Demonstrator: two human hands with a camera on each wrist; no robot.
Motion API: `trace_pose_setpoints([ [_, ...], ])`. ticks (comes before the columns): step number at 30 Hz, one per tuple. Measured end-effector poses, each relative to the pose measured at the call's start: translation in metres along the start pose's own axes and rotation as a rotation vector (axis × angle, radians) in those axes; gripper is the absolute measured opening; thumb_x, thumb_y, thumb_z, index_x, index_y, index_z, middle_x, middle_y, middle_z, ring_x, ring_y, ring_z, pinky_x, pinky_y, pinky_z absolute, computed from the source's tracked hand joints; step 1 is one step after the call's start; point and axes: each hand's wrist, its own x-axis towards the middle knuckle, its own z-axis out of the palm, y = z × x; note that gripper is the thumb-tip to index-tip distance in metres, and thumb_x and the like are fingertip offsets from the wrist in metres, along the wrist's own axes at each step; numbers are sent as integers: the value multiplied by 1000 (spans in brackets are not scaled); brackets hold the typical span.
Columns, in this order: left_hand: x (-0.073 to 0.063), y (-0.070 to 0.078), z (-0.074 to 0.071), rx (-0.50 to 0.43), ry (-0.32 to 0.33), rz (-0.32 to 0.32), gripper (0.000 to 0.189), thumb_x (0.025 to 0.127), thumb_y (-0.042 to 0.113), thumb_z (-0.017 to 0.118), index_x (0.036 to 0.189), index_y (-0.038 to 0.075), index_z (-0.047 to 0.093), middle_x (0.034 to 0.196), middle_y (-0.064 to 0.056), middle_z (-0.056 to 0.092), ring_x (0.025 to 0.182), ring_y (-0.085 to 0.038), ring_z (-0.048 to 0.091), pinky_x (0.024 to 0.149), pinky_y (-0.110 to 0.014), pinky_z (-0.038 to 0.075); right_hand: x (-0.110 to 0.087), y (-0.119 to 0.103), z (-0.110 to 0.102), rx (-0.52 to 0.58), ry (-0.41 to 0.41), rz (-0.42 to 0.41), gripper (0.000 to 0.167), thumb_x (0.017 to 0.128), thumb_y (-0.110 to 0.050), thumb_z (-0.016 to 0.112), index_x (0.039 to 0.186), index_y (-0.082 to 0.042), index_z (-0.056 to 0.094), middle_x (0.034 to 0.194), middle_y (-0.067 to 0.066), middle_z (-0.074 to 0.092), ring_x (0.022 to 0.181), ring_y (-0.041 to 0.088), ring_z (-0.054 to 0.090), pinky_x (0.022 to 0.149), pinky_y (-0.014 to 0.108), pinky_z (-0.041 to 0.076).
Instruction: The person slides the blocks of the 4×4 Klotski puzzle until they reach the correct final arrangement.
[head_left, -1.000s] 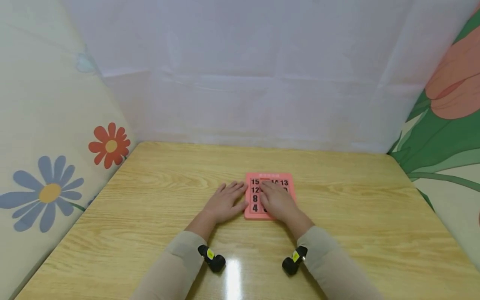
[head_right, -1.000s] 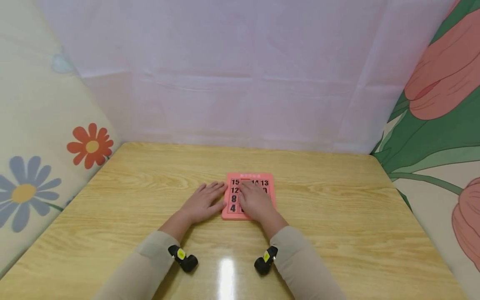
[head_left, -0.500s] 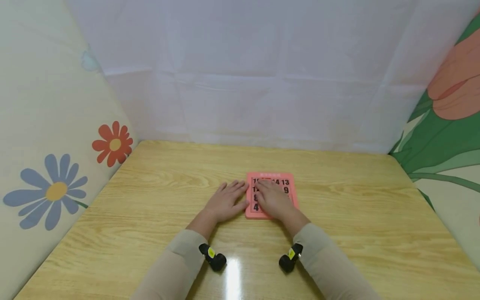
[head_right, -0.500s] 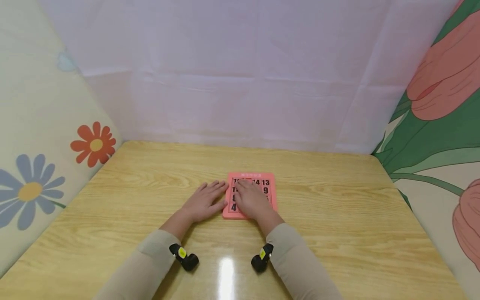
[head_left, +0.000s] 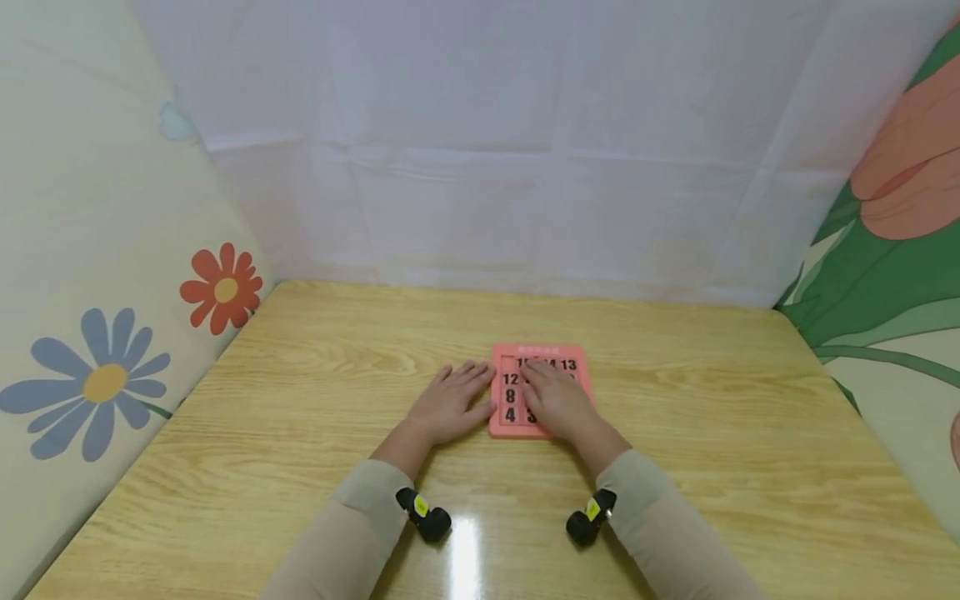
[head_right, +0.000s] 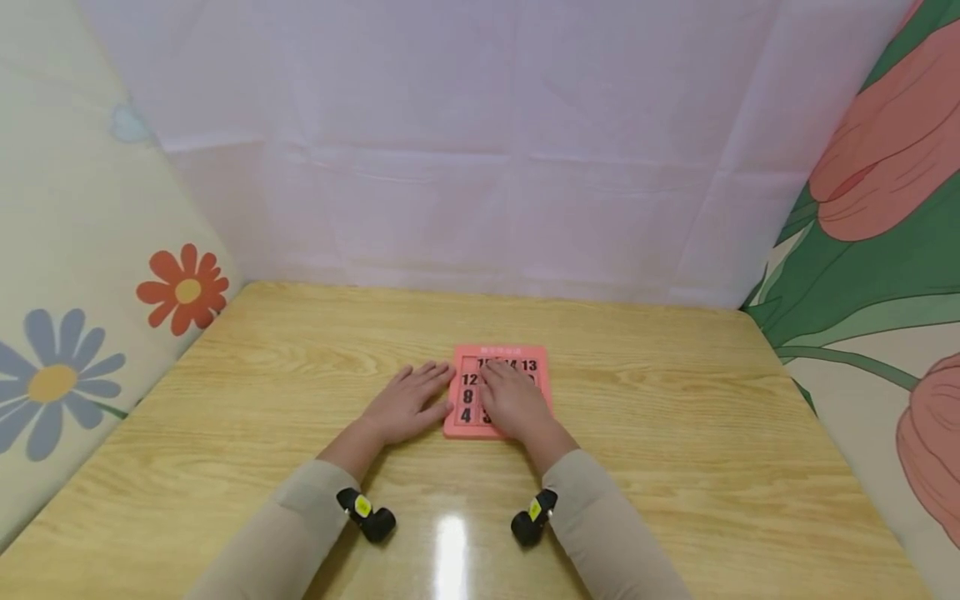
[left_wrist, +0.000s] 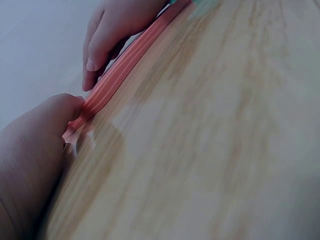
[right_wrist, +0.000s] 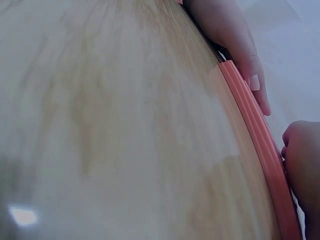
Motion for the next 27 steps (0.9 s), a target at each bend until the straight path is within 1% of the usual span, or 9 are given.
trace_pose_setpoints([
  [4,1,-1,1,0,-1,-6,66,101,52,38,155,17,29,162,-3,28,152,-26,20,126,-49,11,-1,4,1,-14,18,-3,50,106,-33,34,150,-10,41,157,7,39,148,25,31,125,41,21],
  [9,1,-2,3,3,2,-8,66,101,52,38,155,17,29,162,-3,28,152,-26,20,126,-49,11,-3,8,2,-5,39,-11,49,105,-31,34,149,-10,43,156,8,40,148,26,32,125,42,22],
  [16,1,-2,4,-3,5,-10,66,101,52,39,155,17,30,162,-3,29,152,-26,21,126,-49,11,-5,11,2,-23,45,-24,49,105,-31,35,148,-9,43,156,10,40,147,28,32,124,43,23],
  [23,1,-2,3,0,2,-7,66,101,52,38,155,17,29,162,-3,28,152,-26,20,126,-49,11,-9,3,1,6,35,-9,49,106,-34,35,150,-13,42,157,6,38,148,25,31,125,43,21],
  [27,0,-2,2,2,-1,-6,65,101,51,39,155,16,29,162,-3,28,152,-26,20,126,-49,11,-13,-3,1,30,28,-30,49,105,-33,36,149,-12,44,156,6,40,148,26,32,125,44,21],
])
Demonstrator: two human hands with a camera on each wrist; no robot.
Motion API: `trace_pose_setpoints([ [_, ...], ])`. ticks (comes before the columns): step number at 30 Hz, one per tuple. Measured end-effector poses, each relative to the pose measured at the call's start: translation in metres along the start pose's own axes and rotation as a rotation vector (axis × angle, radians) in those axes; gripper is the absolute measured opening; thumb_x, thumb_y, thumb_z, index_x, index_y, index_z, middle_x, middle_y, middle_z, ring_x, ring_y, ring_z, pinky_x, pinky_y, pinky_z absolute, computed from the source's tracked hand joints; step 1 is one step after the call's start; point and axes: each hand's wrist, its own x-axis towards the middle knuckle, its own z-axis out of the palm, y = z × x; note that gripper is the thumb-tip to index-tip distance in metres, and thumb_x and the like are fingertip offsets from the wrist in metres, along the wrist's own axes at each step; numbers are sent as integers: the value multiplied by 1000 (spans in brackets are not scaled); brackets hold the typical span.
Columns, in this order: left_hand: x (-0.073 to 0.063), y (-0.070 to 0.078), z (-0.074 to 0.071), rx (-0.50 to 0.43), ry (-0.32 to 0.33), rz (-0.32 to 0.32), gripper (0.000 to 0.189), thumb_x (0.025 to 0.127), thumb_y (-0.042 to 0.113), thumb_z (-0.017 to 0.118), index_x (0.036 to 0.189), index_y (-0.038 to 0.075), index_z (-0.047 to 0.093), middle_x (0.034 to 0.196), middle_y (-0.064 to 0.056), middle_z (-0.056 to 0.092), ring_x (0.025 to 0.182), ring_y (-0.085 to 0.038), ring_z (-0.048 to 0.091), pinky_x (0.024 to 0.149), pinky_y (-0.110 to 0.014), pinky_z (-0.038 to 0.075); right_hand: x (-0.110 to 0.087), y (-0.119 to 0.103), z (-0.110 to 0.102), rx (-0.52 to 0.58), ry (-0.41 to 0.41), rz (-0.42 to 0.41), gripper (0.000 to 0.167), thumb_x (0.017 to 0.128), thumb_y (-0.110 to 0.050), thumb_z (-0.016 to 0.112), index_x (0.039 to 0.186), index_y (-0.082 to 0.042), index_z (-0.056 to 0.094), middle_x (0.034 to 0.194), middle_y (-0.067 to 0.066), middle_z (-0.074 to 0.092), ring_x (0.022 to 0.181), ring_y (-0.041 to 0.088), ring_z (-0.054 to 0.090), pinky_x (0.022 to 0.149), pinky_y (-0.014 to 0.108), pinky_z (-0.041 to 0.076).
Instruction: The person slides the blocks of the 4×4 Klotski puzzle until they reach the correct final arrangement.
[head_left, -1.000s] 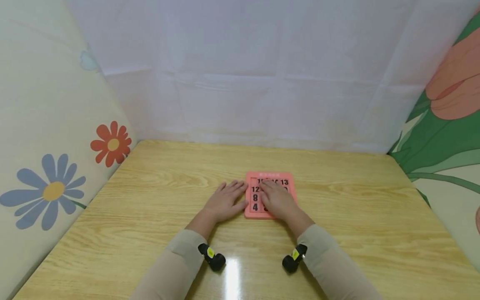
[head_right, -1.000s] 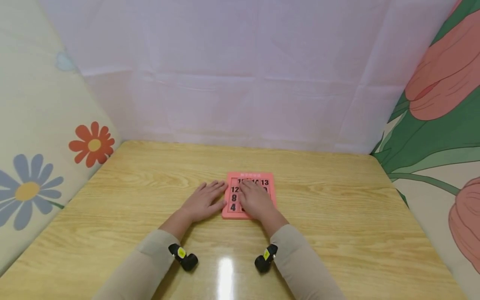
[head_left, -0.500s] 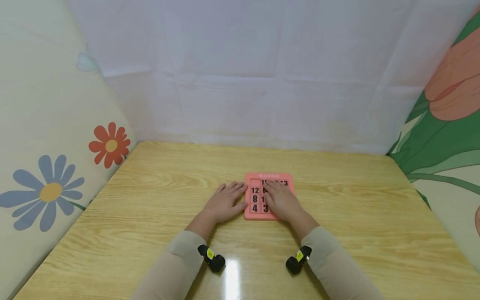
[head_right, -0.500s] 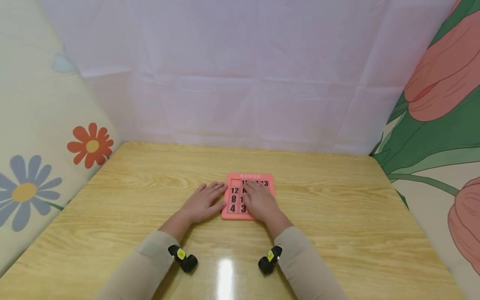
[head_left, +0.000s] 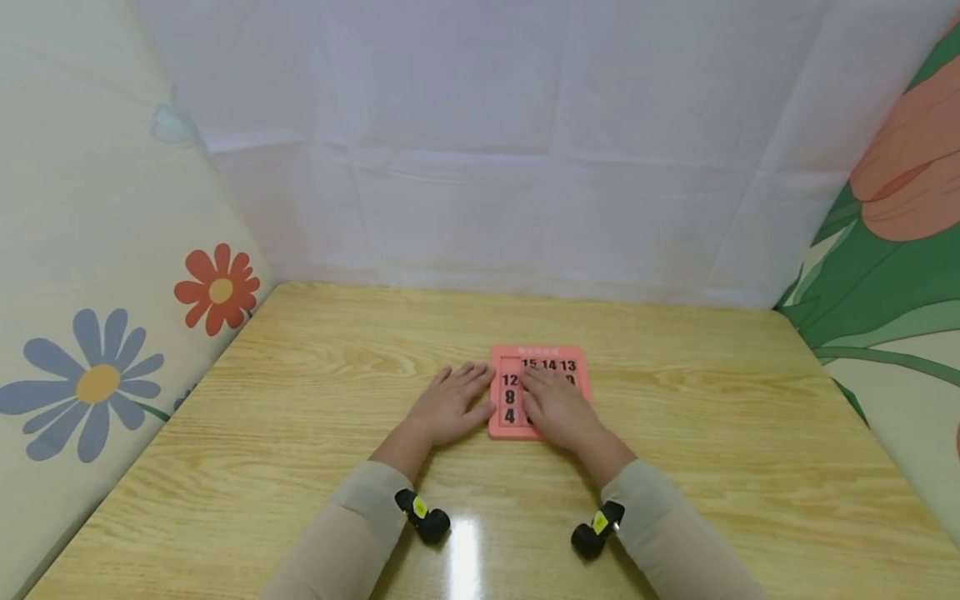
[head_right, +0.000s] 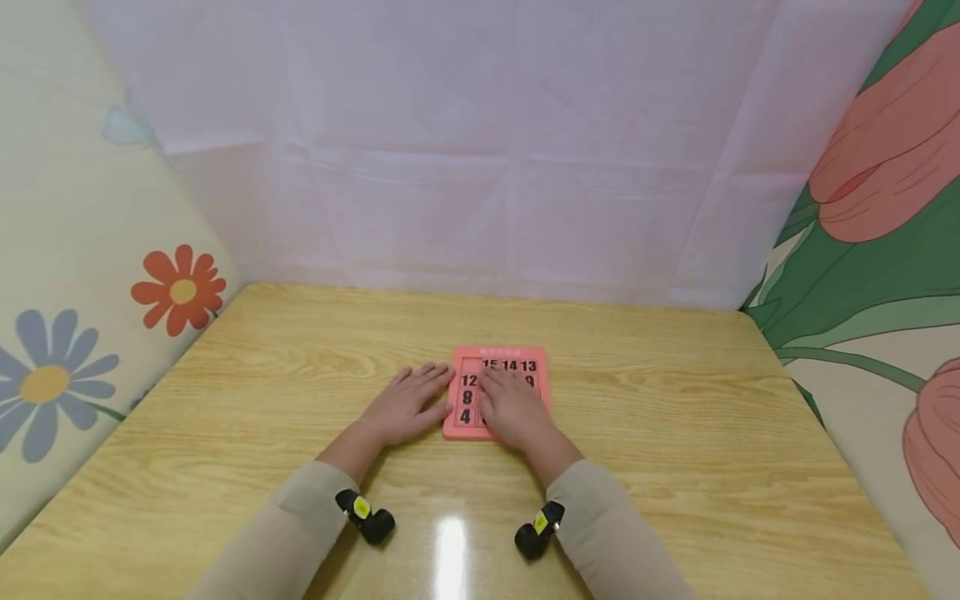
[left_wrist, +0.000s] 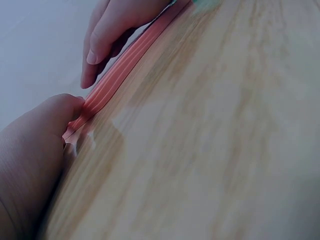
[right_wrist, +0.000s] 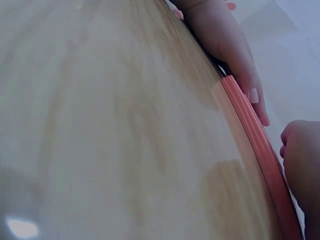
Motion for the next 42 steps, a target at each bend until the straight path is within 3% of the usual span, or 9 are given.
trace_pose_setpoints([
  [11,-2,1,-2,5,12,15,64,101,48,41,154,13,32,161,-6,31,151,-28,22,125,-51,13,-8,-10,6,-10,-17,-76,49,105,-32,34,149,-11,43,157,6,38,148,26,31,125,44,21],
  [26,-1,3,-2,0,0,2,65,101,49,40,155,15,31,161,-5,30,152,-27,21,126,-50,12,-1,-10,4,-23,-38,-58,49,105,-32,33,150,-11,41,158,6,37,149,26,29,125,45,19],
  [42,-1,3,-1,-5,14,13,65,100,48,42,154,14,32,161,-5,31,151,-28,23,125,-51,14,15,-8,-1,-109,-56,-51,50,106,-32,33,150,-10,40,158,7,37,149,26,28,125,43,22],
])
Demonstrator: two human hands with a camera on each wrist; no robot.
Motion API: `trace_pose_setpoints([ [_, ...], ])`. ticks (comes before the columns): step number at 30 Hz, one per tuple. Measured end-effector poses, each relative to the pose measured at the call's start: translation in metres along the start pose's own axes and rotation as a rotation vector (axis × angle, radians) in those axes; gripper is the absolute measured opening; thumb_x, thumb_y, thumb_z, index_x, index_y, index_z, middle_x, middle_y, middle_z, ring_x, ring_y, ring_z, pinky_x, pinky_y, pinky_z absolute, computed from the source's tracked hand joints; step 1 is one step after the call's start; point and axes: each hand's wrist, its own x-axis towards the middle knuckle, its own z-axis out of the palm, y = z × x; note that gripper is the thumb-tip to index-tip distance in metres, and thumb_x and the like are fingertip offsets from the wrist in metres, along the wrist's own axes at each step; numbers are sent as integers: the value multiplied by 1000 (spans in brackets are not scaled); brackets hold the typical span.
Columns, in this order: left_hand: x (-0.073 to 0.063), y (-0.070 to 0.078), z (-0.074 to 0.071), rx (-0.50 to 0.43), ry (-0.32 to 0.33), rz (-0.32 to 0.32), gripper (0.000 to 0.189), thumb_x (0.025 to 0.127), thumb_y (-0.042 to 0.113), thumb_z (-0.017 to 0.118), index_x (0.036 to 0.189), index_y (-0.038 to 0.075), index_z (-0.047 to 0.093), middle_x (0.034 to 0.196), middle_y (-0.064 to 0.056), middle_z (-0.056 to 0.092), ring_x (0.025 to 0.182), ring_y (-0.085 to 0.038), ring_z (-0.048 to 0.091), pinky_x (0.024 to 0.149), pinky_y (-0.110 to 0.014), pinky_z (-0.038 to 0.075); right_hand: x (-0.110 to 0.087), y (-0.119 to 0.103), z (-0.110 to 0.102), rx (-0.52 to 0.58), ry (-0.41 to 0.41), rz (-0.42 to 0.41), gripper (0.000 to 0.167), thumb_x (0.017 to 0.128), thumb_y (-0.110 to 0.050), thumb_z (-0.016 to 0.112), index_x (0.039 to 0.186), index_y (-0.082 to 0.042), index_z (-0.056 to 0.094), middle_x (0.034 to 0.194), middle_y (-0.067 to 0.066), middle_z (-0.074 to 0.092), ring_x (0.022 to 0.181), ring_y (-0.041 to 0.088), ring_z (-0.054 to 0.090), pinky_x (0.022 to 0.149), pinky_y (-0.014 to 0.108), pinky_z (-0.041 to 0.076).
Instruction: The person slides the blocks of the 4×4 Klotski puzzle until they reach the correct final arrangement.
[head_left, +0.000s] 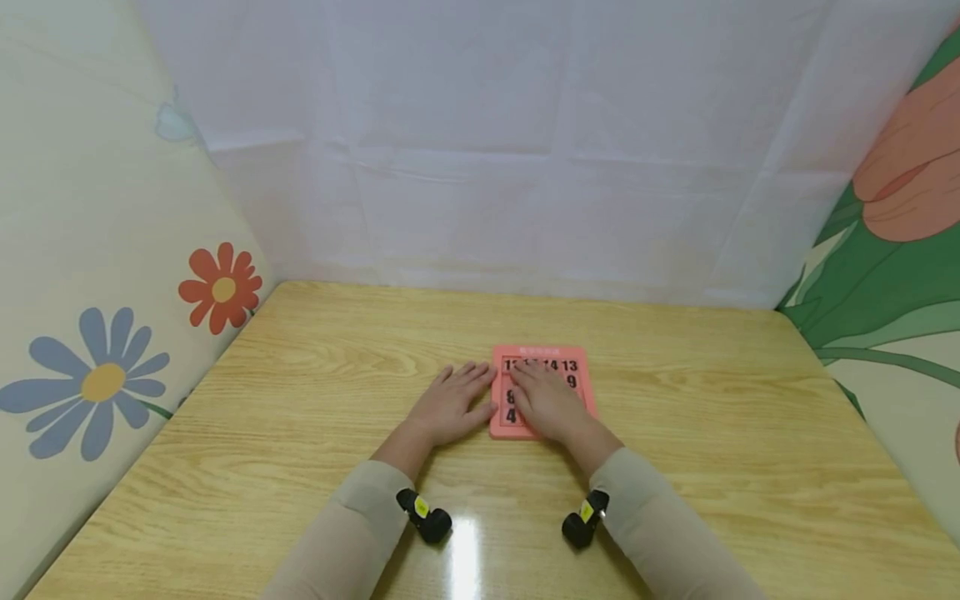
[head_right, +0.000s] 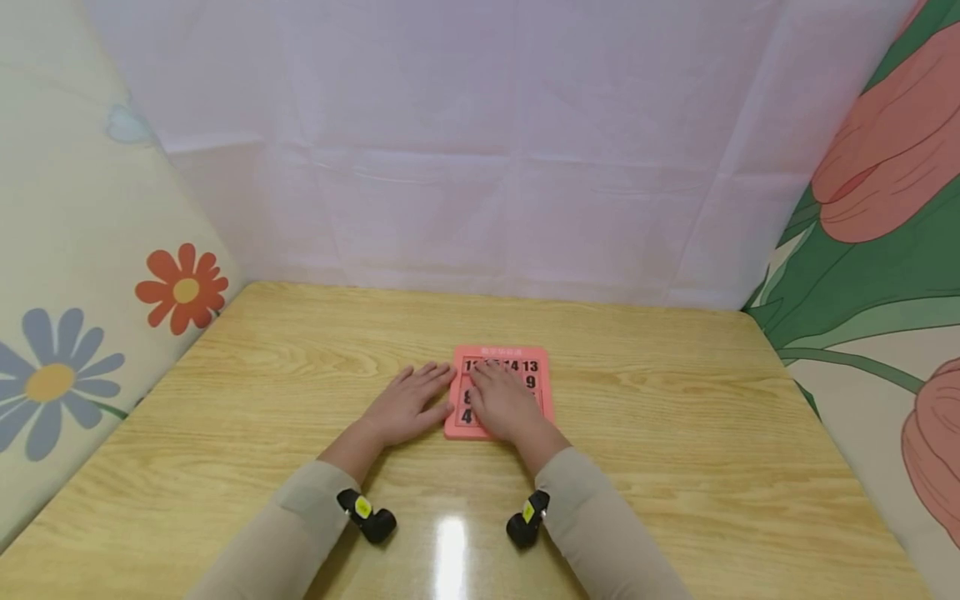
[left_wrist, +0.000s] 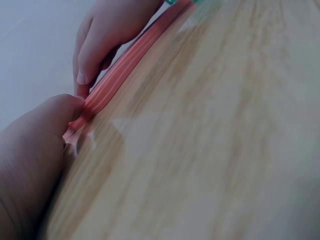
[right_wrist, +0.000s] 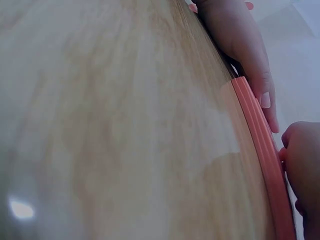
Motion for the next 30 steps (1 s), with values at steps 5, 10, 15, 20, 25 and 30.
trace_pose_setpoints([
  [5,1,0,0,3,-3,1,65,100,48,42,154,14,32,161,-6,31,151,-28,23,125,-50,14,3,1,-2,-2,-8,2,49,106,-31,33,150,-10,40,159,6,35,150,25,27,125,42,22],
  [10,1,0,0,0,0,3,64,100,47,42,154,13,33,161,-6,31,151,-28,23,125,-51,14,4,2,-1,8,-20,14,50,106,-32,33,151,-11,39,160,5,34,150,25,26,125,42,21],
  [15,0,1,-1,-3,0,3,64,100,47,42,154,13,33,161,-7,31,151,-29,23,125,-51,14,1,2,1,62,3,23,50,106,-34,33,152,-14,38,161,4,32,150,24,26,125,43,21],
  [20,0,1,-1,-7,2,4,64,100,47,42,154,13,33,161,-6,31,151,-29,23,125,-51,14,-9,2,2,112,36,3,49,106,-31,34,150,-11,41,159,6,34,149,26,28,125,45,19],
  [25,0,-1,0,4,0,-3,64,100,49,41,154,15,33,161,-5,31,151,-28,23,125,-50,13,-22,2,4,135,42,-16,49,105,-31,36,149,-11,42,159,6,34,149,26,28,125,46,17],
  [30,1,-1,0,15,-13,-11,65,100,51,40,155,16,30,161,-4,29,152,-26,21,126,-49,12,-33,1,7,125,59,-53,48,105,-31,37,148,-10,44,157,8,38,148,27,30,124,46,21],
])
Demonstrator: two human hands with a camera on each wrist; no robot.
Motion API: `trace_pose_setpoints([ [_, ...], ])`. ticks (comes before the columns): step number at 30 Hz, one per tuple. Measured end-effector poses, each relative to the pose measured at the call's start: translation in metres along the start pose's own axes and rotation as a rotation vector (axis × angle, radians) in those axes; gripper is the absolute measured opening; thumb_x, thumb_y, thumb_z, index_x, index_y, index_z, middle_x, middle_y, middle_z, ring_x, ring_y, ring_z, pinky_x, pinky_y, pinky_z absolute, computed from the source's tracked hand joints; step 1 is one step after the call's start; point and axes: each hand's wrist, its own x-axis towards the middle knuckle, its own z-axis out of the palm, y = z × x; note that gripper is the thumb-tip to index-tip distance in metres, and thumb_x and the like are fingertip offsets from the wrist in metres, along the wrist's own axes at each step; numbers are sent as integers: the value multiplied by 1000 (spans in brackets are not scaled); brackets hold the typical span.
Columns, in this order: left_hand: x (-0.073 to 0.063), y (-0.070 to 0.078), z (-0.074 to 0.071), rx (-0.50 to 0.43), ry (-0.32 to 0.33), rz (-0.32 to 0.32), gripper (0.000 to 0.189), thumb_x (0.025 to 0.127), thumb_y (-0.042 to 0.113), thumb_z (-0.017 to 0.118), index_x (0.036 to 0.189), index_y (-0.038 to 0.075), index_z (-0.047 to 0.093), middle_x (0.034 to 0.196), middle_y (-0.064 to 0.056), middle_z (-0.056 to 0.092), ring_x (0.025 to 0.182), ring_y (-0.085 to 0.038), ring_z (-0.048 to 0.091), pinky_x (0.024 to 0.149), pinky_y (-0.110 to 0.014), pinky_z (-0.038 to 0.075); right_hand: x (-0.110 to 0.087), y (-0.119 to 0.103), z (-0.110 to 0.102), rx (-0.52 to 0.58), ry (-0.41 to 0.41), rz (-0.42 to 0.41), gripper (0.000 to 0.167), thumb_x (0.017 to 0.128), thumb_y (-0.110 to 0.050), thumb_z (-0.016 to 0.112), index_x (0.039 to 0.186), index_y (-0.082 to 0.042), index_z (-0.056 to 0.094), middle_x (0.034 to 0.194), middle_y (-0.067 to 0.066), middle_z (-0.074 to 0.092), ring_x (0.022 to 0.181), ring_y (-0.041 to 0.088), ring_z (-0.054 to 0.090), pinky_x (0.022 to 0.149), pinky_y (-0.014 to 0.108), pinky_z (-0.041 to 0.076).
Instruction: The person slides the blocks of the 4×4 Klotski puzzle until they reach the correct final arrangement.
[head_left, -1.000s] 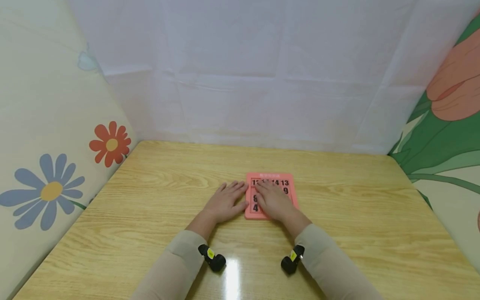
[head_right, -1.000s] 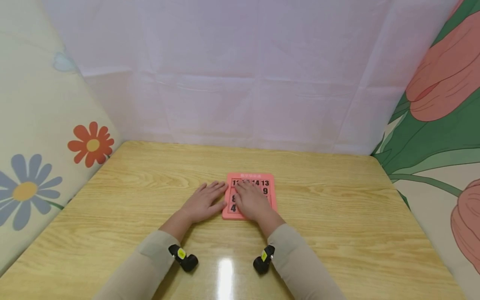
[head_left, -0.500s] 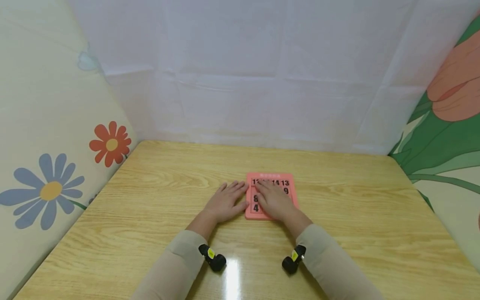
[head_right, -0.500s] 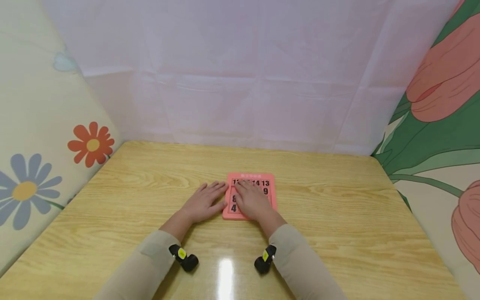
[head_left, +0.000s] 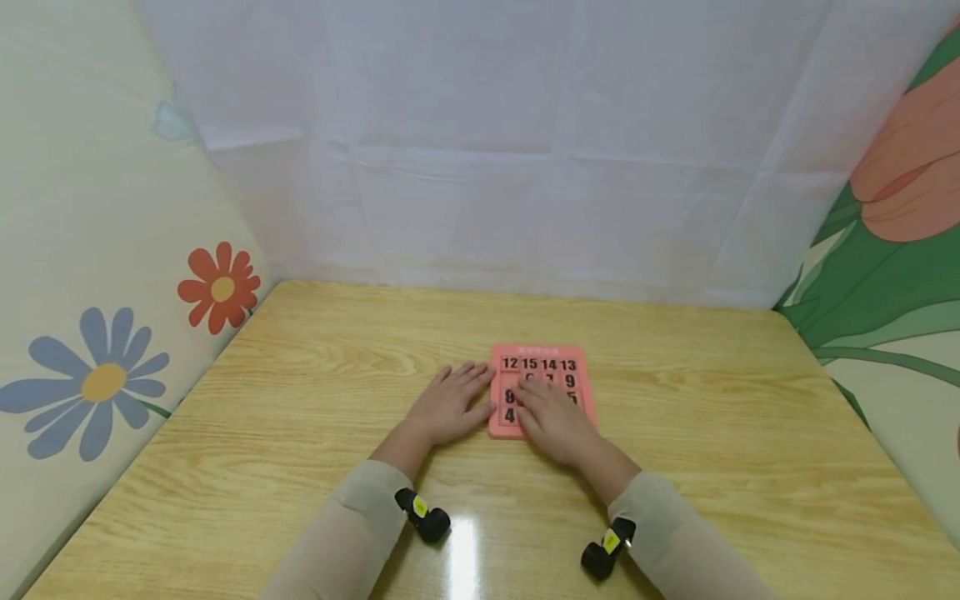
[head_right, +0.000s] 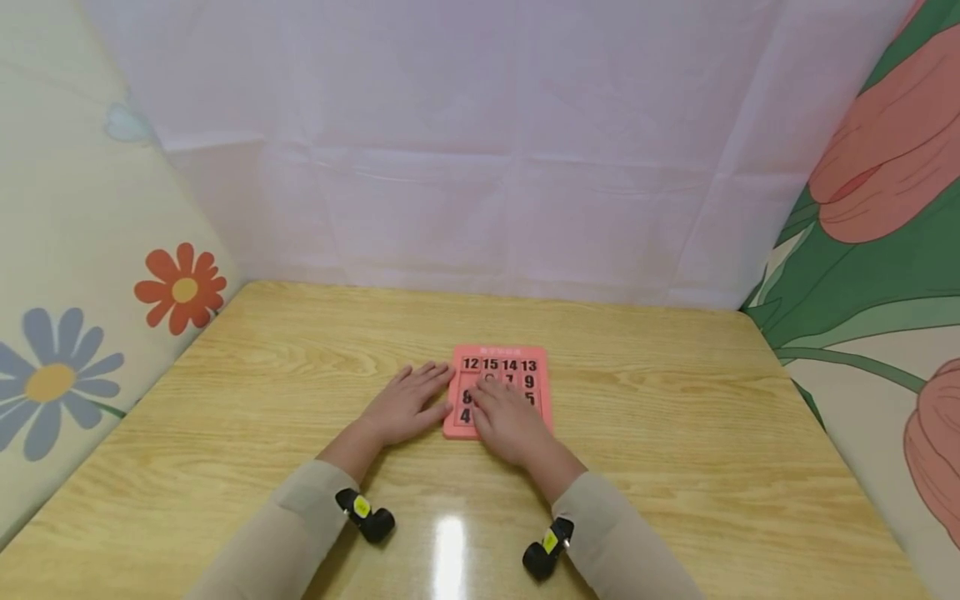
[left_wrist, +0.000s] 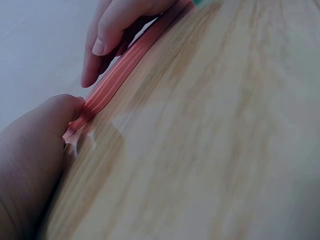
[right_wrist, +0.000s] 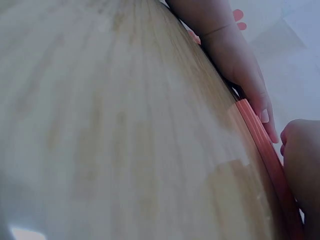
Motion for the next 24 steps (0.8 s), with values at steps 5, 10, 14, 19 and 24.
trace_pose_setpoints([
  [5,-1,1,-1,0,5,5,65,100,48,42,154,15,32,161,-5,30,151,-28,23,125,-50,13,-8,-2,2,-16,5,-26,48,105,-32,38,147,-11,46,157,7,39,147,28,33,124,46,20],
  [10,-1,1,-1,4,6,5,65,100,49,42,154,15,32,161,-5,30,151,-28,23,125,-50,13,-15,-6,1,-12,0,-44,47,105,-31,38,147,-12,46,156,6,40,147,27,33,124,48,19],
  [14,-1,1,-1,4,1,-1,65,100,50,41,155,16,31,161,-4,29,151,-27,22,126,-49,12,-17,-8,1,-14,-8,-52,47,105,-31,38,146,-12,47,155,6,42,147,26,32,124,48,19],
  [19,-2,2,-2,2,5,-3,64,101,48,42,155,15,31,161,-5,29,151,-27,22,126,-50,12,-16,-9,2,-25,-8,-49,47,105,-32,37,146,-12,47,155,6,42,147,26,33,124,47,20],
  [24,-2,3,-3,0,-1,-9,65,101,50,40,155,16,29,162,-4,28,152,-27,21,126,-49,11,-13,-9,0,-27,-2,-50,47,105,-30,37,146,-11,47,155,8,42,147,28,33,125,48,19],
])
